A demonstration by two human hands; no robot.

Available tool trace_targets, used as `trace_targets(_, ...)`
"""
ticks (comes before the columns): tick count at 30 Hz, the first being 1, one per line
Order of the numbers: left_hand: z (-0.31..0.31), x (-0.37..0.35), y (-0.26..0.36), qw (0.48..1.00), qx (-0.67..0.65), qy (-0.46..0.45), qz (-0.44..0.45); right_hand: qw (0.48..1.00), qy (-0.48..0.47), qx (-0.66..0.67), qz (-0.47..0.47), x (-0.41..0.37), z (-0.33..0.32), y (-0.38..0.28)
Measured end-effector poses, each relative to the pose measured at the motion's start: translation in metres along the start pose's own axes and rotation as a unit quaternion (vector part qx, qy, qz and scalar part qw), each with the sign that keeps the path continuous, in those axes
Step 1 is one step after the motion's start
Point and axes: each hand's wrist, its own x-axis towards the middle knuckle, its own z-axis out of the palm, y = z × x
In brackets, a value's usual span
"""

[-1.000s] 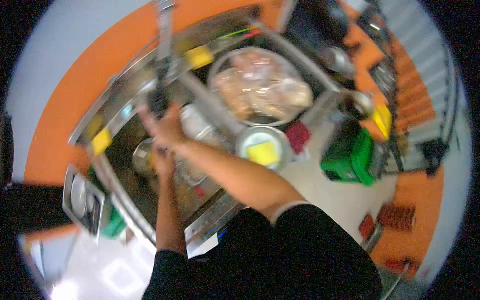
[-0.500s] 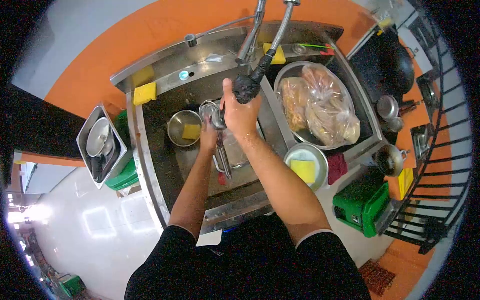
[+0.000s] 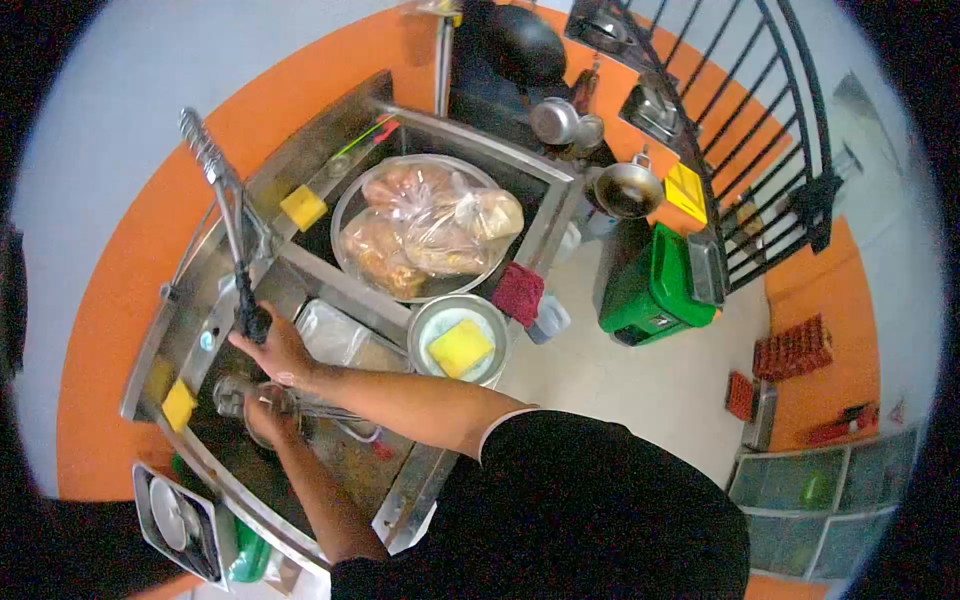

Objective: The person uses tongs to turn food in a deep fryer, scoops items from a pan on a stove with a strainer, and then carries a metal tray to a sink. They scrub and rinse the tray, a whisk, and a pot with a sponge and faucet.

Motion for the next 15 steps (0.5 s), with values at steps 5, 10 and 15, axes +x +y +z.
trace_targets(5, -0.097, 0.045, 0.021, 0.975, -0.193, -0.106, 0.031, 0.911, -0.198, -0.357, 0.051, -0.064, -0.024, 0.055)
trace_targets(10, -0.061, -0.013, 0.08, 0.932, -0.286, -0.208, -0.085, 0.862, -0.466, -0.19, 0.062, -0.088, -0.073, 0.029)
trace_targets(15, 0.008, -0.086, 0.097, 0.96, 0.044, -0.061, 0.271, 0.92, -0.329, -0.204, 0.053, -0.066, -0.169, -0.01)
